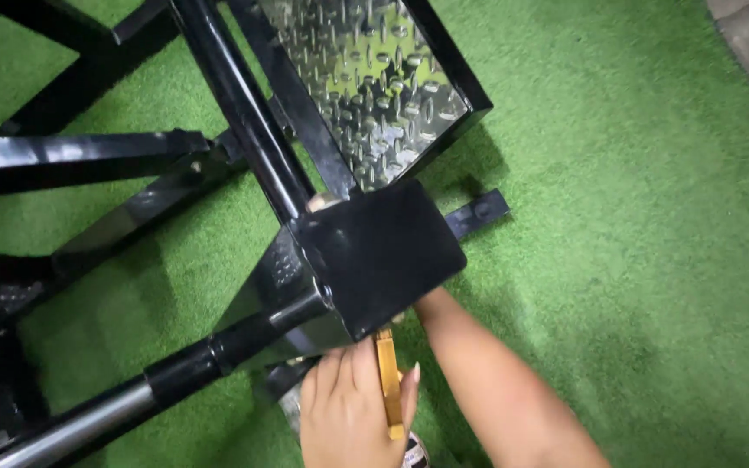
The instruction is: Cleaning various parts of a weight machine using a spray bottle and a cloth.
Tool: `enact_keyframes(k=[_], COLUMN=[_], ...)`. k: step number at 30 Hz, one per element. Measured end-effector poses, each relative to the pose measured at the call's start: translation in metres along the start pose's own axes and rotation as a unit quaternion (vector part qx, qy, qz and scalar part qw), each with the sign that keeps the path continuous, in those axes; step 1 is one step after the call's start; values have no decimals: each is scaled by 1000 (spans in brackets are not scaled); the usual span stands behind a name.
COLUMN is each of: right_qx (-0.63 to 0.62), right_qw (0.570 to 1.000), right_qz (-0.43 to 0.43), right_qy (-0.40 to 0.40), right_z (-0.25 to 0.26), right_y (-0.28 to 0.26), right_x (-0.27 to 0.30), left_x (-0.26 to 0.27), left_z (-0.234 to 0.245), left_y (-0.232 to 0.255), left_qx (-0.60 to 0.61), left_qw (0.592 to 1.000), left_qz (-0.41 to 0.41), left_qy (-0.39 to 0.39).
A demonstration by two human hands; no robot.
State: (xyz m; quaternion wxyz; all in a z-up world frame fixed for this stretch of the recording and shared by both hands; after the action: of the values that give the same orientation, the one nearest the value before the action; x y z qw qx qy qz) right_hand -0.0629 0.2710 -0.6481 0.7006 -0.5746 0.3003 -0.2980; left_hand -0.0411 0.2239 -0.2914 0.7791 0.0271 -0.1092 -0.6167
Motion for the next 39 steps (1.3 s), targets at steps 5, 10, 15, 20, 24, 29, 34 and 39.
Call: enact_keyframes(k=[5, 10, 15, 20, 24, 29, 34, 39], right_qx=[54, 86, -425, -86, -108, -216, -625, -685], right_qw=[998, 994, 882, 995, 992, 892, 650, 623], right_qz=[30, 50, -28, 5, 9, -383, -327, -285], right_qy=[22, 40, 201, 42, 65, 108, 283, 248], right_z=[16, 5, -39, 33, 71, 90, 132, 144], right_y=[-12, 3, 102, -101, -138, -50, -76, -124], right_x=[-8, -20, -41, -19, 26, 130, 148, 120], left_x=[-8, -4, -6, -5, -7, -11, -10, -10], left_z=[16, 14, 12, 21, 19, 22, 26, 17], left_y=[9, 11, 14, 16, 18, 21, 24, 21], left_qx=[-4, -5, -12, -22, -22, -26, -25, 11], left_qw=[999, 999, 999, 998, 999, 1000, 1000, 996], left_qz=[-13, -23, -18, 3, 8, 6, -12, 7], left_qy=[41, 41, 30, 61, 40, 7, -7, -88])
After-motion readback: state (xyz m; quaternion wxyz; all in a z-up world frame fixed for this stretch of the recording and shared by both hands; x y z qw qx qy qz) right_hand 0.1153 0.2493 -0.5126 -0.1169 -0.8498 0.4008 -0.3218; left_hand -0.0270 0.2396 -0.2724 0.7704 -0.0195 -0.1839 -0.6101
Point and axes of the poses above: each hand's wrist, its own x-axis away from the middle knuckle, its own z-axis out of the back of the hand, y = z × x, the point moved 10 cm from there along -x, towards the middle knuckle, and after that the axes turned 8 degrees about z, right-handed, at the moved point
